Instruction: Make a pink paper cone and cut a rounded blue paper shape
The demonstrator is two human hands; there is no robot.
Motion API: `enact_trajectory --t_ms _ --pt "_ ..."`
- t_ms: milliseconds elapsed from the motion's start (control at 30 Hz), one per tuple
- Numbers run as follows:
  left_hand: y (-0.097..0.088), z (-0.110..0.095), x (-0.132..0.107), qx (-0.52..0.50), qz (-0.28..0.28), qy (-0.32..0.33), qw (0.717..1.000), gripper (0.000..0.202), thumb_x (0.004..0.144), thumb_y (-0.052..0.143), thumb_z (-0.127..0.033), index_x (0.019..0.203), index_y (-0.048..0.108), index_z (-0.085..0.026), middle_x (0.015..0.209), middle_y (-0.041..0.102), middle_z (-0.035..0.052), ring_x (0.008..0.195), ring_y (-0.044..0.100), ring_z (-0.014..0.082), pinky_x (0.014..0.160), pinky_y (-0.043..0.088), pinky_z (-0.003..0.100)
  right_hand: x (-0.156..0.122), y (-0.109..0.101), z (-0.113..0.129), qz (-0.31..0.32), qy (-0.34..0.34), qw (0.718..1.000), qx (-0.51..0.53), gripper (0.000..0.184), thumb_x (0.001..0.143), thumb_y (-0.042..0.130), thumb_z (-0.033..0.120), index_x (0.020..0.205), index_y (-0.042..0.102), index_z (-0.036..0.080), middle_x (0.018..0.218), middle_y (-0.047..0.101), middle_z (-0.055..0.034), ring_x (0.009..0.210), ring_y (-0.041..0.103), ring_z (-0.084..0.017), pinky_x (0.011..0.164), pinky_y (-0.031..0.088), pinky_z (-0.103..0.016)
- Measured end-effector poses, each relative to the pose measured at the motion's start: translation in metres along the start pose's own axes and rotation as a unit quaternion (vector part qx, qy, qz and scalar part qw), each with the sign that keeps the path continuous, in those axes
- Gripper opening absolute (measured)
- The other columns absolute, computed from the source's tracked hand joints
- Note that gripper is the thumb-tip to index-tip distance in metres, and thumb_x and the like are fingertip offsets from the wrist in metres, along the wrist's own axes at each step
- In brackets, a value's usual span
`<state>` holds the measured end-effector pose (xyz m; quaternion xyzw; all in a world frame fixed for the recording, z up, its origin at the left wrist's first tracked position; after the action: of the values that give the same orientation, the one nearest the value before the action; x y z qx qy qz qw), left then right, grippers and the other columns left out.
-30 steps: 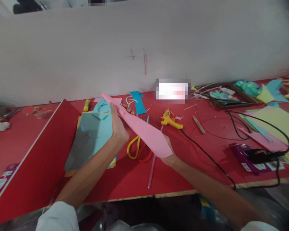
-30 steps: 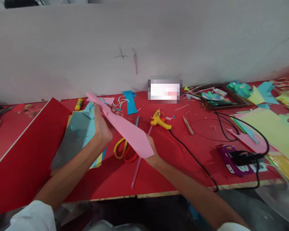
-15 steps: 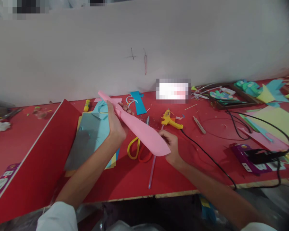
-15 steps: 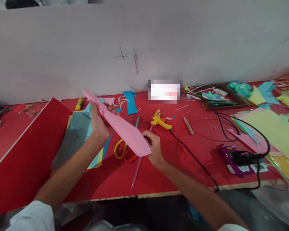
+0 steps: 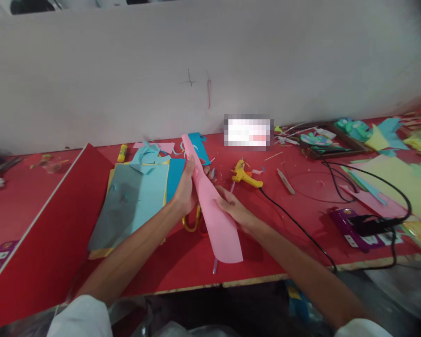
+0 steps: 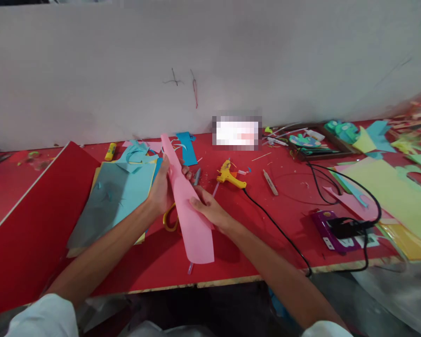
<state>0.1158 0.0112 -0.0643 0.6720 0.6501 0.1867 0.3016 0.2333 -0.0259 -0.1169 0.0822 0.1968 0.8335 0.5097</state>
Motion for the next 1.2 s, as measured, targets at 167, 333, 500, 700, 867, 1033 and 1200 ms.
enact_trajectory --t_ms 167,333,500,700,867,1033,1200 --pt "-0.003 0.006 -0.003 0.064 0.039 -0.003 0.997 0.049 0.076 0.091 -0.055 0.106 0.068 -0.023 0.089 0.070 0.0017 0.086 0.072 0.0186 0.085 0.060 0.033 0.000 0.001 -0.004 -0.053 0.006 0.998 0.028 0.053 0.074 0.093 0.044 0.119 0.072 0.024 0.109 0.080 -0.0040 0.091 0.076 -0.021 0.076 0.064 -0.029" --pt "0.002 0.008 -0.008 0.150 0.108 -0.031 0.982 0.059 0.070 0.098 -0.044 0.117 0.071 -0.022 0.106 0.077 0.0106 0.102 0.075 0.0288 0.089 0.060 0.039 0.000 -0.006 0.001 -0.084 -0.021 0.995 0.057 0.052 0.074 0.091 0.042 0.119 0.072 0.026 0.109 0.080 -0.0028 0.089 0.075 -0.021 0.076 0.063 -0.031" --pt "-0.003 0.016 -0.006 0.134 0.082 -0.053 0.986 0.040 0.086 0.085 -0.044 0.117 0.073 -0.022 0.108 0.079 0.0111 0.106 0.076 0.0290 0.095 0.060 0.042 -0.002 -0.011 -0.002 -0.111 -0.017 0.991 0.073 0.054 0.075 0.090 0.044 0.122 0.071 0.025 0.109 0.080 -0.0040 0.090 0.076 -0.022 0.078 0.065 -0.034" --pt "-0.009 0.016 -0.004 0.110 0.015 -0.032 0.993 0.040 0.084 0.088 -0.037 0.117 0.073 -0.022 0.105 0.079 0.0080 0.101 0.077 0.0264 0.095 0.061 0.041 -0.002 -0.010 -0.003 -0.087 -0.011 0.994 0.064 0.056 0.077 0.089 0.049 0.125 0.068 0.029 0.124 0.078 -0.0052 0.105 0.076 -0.026 0.089 0.065 -0.038" --pt "-0.010 0.016 -0.004 0.133 0.001 0.001 0.991 0.048 0.081 0.091 -0.035 0.123 0.070 -0.024 0.107 0.080 0.0057 0.096 0.077 0.0242 0.091 0.062 0.038 -0.001 -0.010 -0.001 -0.087 -0.049 0.994 0.035 0.058 0.078 0.089 0.051 0.128 0.067 0.030 0.136 0.073 -0.0047 0.124 0.069 -0.025 0.105 0.059 -0.038" --pt "-0.014 0.021 -0.001 0.137 0.004 0.003 0.991 0.047 0.086 0.084 -0.052 0.120 0.073 -0.022 0.115 0.079 0.0082 0.114 0.073 0.0286 0.103 0.057 0.041 -0.001 -0.011 -0.003 -0.102 -0.032 0.994 0.038 0.052 0.079 0.088 0.050 0.121 0.069 0.028 0.123 0.076 -0.0039 0.108 0.073 -0.024 0.093 0.062 -0.036" --pt "-0.018 0.019 0.002 0.166 -0.011 0.016 0.986 0.047 0.090 0.074 -0.063 0.109 0.076 -0.020 0.110 0.079 0.0088 0.117 0.071 0.0300 0.104 0.056 0.041 -0.004 -0.013 -0.003 -0.099 -0.004 0.992 0.081 0.054 0.075 0.090 0.053 0.119 0.071 0.028 0.117 0.078 -0.0029 0.098 0.075 -0.024 0.086 0.063 -0.036"
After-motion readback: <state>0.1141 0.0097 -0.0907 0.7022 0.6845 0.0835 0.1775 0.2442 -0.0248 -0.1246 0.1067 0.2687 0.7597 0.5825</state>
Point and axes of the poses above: each hand's wrist, its own x-axis towards the middle knuckle, its own y-axis out of the palm, z = x × y, the point moved 6 cm from there along x, towards the middle knuckle
